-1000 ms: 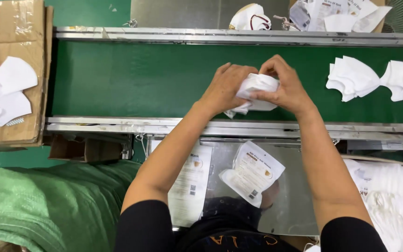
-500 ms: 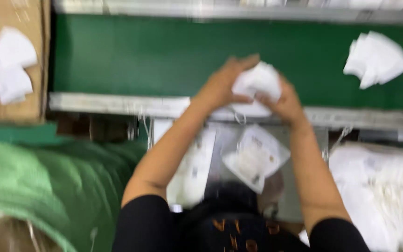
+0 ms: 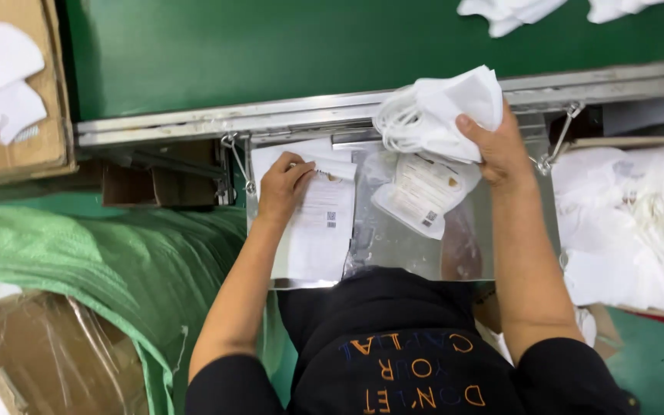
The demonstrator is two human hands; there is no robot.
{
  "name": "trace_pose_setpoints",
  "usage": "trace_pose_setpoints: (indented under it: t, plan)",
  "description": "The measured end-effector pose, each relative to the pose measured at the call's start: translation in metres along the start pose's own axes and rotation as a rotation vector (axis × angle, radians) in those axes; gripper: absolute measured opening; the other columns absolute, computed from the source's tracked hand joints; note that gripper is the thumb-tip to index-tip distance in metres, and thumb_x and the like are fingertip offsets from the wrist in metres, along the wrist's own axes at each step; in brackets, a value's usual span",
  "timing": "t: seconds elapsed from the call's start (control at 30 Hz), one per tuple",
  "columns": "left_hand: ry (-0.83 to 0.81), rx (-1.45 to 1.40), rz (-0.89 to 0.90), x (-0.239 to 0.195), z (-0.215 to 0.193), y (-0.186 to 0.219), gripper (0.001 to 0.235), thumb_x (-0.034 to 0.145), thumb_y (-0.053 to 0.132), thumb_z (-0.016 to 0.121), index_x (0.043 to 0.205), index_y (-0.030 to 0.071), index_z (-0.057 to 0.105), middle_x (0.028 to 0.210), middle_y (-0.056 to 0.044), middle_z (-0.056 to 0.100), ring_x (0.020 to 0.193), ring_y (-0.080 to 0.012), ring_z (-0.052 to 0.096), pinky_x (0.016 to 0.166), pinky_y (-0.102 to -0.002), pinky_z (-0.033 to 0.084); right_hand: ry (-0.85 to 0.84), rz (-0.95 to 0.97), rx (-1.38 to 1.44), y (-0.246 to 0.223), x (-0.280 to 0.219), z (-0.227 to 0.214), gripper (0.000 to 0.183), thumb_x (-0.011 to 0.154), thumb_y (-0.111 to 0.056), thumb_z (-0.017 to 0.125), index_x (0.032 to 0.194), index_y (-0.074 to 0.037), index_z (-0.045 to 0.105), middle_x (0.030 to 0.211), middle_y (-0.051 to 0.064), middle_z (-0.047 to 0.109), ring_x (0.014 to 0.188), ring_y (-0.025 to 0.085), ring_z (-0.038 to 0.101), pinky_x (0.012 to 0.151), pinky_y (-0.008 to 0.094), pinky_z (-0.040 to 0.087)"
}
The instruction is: Picking up white face masks from a conveyor belt, stacking them, and placing them into individual plastic pouches.
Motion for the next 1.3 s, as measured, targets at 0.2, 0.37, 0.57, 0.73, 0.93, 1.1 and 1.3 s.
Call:
trace_pose_setpoints:
  t: [0.2, 0.37, 0.57, 0.73, 0.93, 1.1, 1.3]
  plan:
    - [0.022, -0.097, 0.531, 0.012, -0.031, 0.119, 0.019, 0.088, 0.011, 0.076, 0.106, 0.008, 0.072, 0.104, -0.011, 0.065, 0.083, -0.0289, 0.065, 0.07, -0.039, 0.054, -0.118, -0.142, -0.606, 0.029, -0.042, 0.03, 0.059, 0.093, -0.008, 0.073, 0.148, -0.004, 0.051, 0.137, 0.01, 0.063, 0.125, 0.021, 0.062, 0.107, 0.035, 0.053]
    - [-0.255, 0.122, 0.557, -0.001, 0.0, 0.133, 0.017, 0.083, 0.009, 0.07, 0.097, 0.005, 0.063, 0.1, -0.012, 0.06, 0.082, -0.0321, 0.061, 0.068, -0.045, 0.049, -0.198, 0.019, -0.672, 0.031, -0.061, 0.052, 0.081, 0.075, -0.02, 0.079, 0.148, -0.007, 0.048, 0.134, 0.013, 0.065, 0.124, 0.025, 0.062, 0.107, 0.038, 0.049]
    - [-0.473, -0.11, 0.359, 0.014, -0.005, 0.179, 0.027, 0.077, 0.016, 0.084, 0.097, 0.005, 0.071, 0.086, -0.011, 0.062, 0.08, -0.0305, 0.063, 0.067, -0.041, 0.051, -0.035, -0.205, -0.962, 0.123, -0.019, -0.031, 0.081, 0.08, -0.017, 0.098, 0.142, 0.001, 0.048, 0.14, 0.025, 0.053, 0.129, 0.035, 0.049, 0.106, 0.044, 0.039]
    - [-0.393, -0.158, 0.243, 0.034, 0.016, 0.137, 0.017, 0.083, 0.013, 0.082, 0.099, 0.009, 0.075, 0.097, -0.009, 0.068, 0.083, -0.0279, 0.067, 0.072, -0.036, 0.054, -0.172, -0.343, -0.755, -0.063, -0.107, 0.047, 0.051, 0.086, -0.016, 0.077, 0.133, -0.005, 0.063, 0.128, 0.013, 0.073, 0.119, 0.027, 0.072, 0.104, 0.037, 0.057]
    - [-0.463, -0.239, 0.432, 0.042, 0.039, 0.156, 0.022, 0.077, 0.005, 0.079, 0.096, 0.006, 0.07, 0.101, -0.009, 0.065, 0.097, -0.0291, 0.065, 0.084, -0.038, 0.054, -0.628, -0.063, -0.137, -0.073, -0.094, 0.007, 0.042, 0.085, -0.01, 0.079, 0.125, -0.008, 0.067, 0.124, 0.016, 0.071, 0.121, 0.03, 0.068, 0.103, 0.044, 0.057]
    - [-0.51, -0.355, 0.584, 0.039, 0.025, 0.2, 0.025, 0.076, 0.006, 0.076, 0.101, 0.01, 0.072, 0.108, -0.005, 0.066, 0.1, -0.0265, 0.064, 0.086, -0.037, 0.055, -0.283, 0.267, -0.195, -0.038, -0.067, -0.037, 0.06, 0.074, -0.007, 0.082, 0.131, -0.01, 0.064, 0.121, 0.008, 0.073, 0.112, 0.021, 0.07, 0.094, 0.037, 0.059]
    - [-0.393, -0.274, 0.614, 0.029, 0.047, 0.194, 0.011, 0.086, 0.017, 0.079, 0.096, 0.014, 0.077, 0.099, -0.006, 0.058, 0.095, -0.0257, 0.061, 0.081, -0.039, 0.052, -0.247, -0.154, -1.327, -0.056, -0.067, 0.04, 0.048, 0.085, -0.011, 0.081, 0.132, -0.008, 0.068, 0.118, 0.014, 0.075, 0.108, 0.024, 0.072, 0.093, 0.039, 0.057]
Point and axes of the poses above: each hand's wrist, its own x-axis towards the middle knuckle, its own z-axis out of the palm, y = z × x, the point moved 4 cm from there along x, towards the middle knuckle
